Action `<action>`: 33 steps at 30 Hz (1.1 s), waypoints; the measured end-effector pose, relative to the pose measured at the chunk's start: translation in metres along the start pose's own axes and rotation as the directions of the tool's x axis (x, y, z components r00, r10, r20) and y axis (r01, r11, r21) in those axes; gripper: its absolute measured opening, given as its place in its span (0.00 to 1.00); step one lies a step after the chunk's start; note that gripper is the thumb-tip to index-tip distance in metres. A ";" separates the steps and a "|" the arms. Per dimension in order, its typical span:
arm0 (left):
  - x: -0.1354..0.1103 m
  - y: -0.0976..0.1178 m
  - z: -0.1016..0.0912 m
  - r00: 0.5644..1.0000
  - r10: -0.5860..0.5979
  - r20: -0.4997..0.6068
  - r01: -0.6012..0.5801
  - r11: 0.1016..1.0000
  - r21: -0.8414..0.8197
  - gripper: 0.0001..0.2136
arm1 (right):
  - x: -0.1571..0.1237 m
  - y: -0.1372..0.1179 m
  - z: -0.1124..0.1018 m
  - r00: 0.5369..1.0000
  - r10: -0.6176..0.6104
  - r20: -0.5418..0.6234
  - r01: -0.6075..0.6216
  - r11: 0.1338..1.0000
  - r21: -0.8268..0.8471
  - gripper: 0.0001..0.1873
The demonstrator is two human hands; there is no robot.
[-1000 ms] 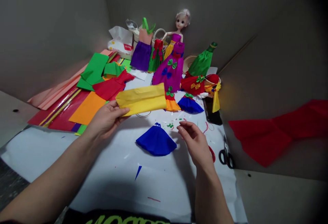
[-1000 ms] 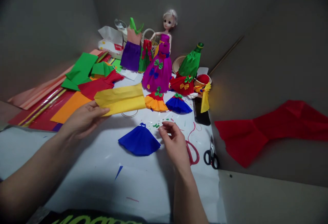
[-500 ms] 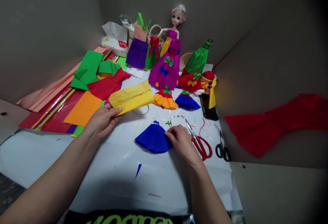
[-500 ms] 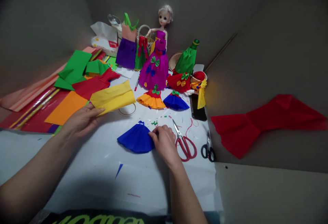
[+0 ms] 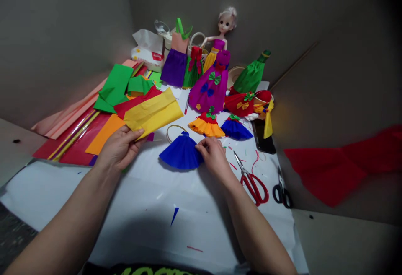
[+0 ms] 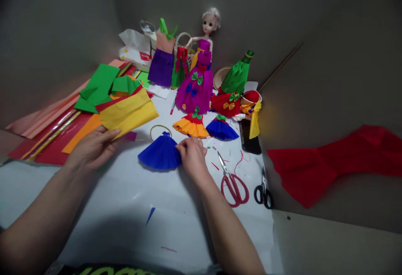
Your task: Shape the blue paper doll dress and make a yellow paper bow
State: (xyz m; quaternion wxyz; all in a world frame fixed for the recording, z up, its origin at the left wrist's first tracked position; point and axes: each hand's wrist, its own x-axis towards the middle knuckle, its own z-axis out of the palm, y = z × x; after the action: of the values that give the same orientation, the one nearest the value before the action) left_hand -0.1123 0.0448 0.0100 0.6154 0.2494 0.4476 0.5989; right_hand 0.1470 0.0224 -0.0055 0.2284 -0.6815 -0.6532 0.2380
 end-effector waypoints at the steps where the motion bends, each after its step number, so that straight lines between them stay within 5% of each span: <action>1: 0.000 0.001 0.000 1.000 0.006 -0.005 -0.006 1.000 0.001 0.25 | 0.010 -0.004 0.004 1.000 0.001 -0.009 -0.001 1.000 -0.007 0.07; 8: -0.015 0.002 0.015 1.000 0.016 -0.005 -0.016 0.999 0.036 0.23 | 0.041 -0.021 0.015 0.989 -0.005 -0.145 -0.007 0.996 -0.083 0.14; 11: -0.032 -0.010 0.028 0.991 -0.115 0.062 0.108 0.989 0.103 0.23 | 0.019 -0.010 -0.001 0.977 0.016 -0.213 0.020 0.986 0.165 0.20; 15: -0.052 -0.033 0.040 0.945 -0.270 0.185 0.233 0.952 0.201 0.24 | -0.030 0.019 -0.024 0.978 0.197 -0.062 -0.114 0.765 0.634 0.31; 19: -0.059 -0.052 0.042 0.928 -0.310 0.205 0.243 0.924 0.296 0.24 | -0.064 0.036 -0.024 0.967 0.255 0.019 -0.195 0.690 0.697 0.29; 23: -0.058 -0.066 0.039 0.925 -0.277 0.261 0.148 0.893 0.425 0.22 | -0.072 0.038 -0.011 0.952 0.303 -0.053 -0.177 0.679 0.713 0.23; 27: -0.058 -0.074 0.035 0.949 -0.156 0.273 -0.035 0.810 0.586 0.20 | -0.072 0.042 -0.002 0.946 0.300 -0.122 -0.169 0.778 0.605 0.20; 33: -0.061 -0.076 0.030 0.911 0.057 0.408 -0.395 0.403 0.826 0.23 | -0.077 0.041 0.000 0.940 0.271 -0.204 -0.182 0.910 0.372 0.19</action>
State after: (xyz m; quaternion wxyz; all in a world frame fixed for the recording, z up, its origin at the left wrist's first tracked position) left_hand -0.0408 -0.0190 -0.0242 0.3634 0.6876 0.5523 0.3002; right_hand 0.1764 -0.0561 -0.0285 0.3968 -0.7266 -0.4823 0.2863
